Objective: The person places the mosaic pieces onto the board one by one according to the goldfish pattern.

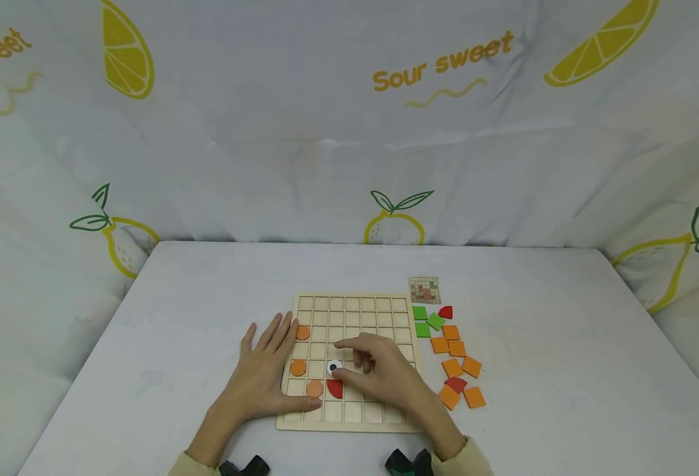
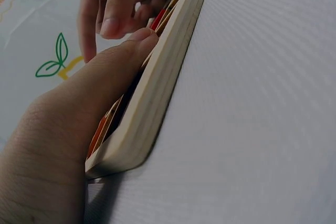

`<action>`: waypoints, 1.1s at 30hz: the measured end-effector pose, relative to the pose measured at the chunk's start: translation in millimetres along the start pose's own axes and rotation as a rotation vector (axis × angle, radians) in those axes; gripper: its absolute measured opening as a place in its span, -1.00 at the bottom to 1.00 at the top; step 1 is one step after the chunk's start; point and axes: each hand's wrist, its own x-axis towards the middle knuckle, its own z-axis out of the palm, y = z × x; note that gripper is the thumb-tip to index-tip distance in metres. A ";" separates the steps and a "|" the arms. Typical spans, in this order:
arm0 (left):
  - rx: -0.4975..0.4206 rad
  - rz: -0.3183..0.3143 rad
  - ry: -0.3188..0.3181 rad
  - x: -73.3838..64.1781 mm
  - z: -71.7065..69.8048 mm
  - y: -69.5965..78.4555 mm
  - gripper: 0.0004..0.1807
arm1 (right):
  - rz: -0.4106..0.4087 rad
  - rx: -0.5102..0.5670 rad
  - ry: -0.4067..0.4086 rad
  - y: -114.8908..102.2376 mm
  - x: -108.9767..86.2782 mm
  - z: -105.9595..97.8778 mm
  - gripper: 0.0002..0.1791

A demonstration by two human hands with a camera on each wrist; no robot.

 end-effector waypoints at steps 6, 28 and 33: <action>0.002 -0.012 -0.012 0.8 -0.6 -0.4 0.53 | 0.007 -0.015 0.014 0.2 0.0 -14.4 -0.62; -0.020 -0.023 -0.021 0.8 -0.8 0.6 0.52 | 0.067 -0.109 0.036 26.8 -64.4 -102.8 -0.71; -0.020 -0.020 -0.021 0.4 -0.2 1.1 0.53 | 0.110 -0.126 -0.040 26.3 -81.4 -111.8 -0.71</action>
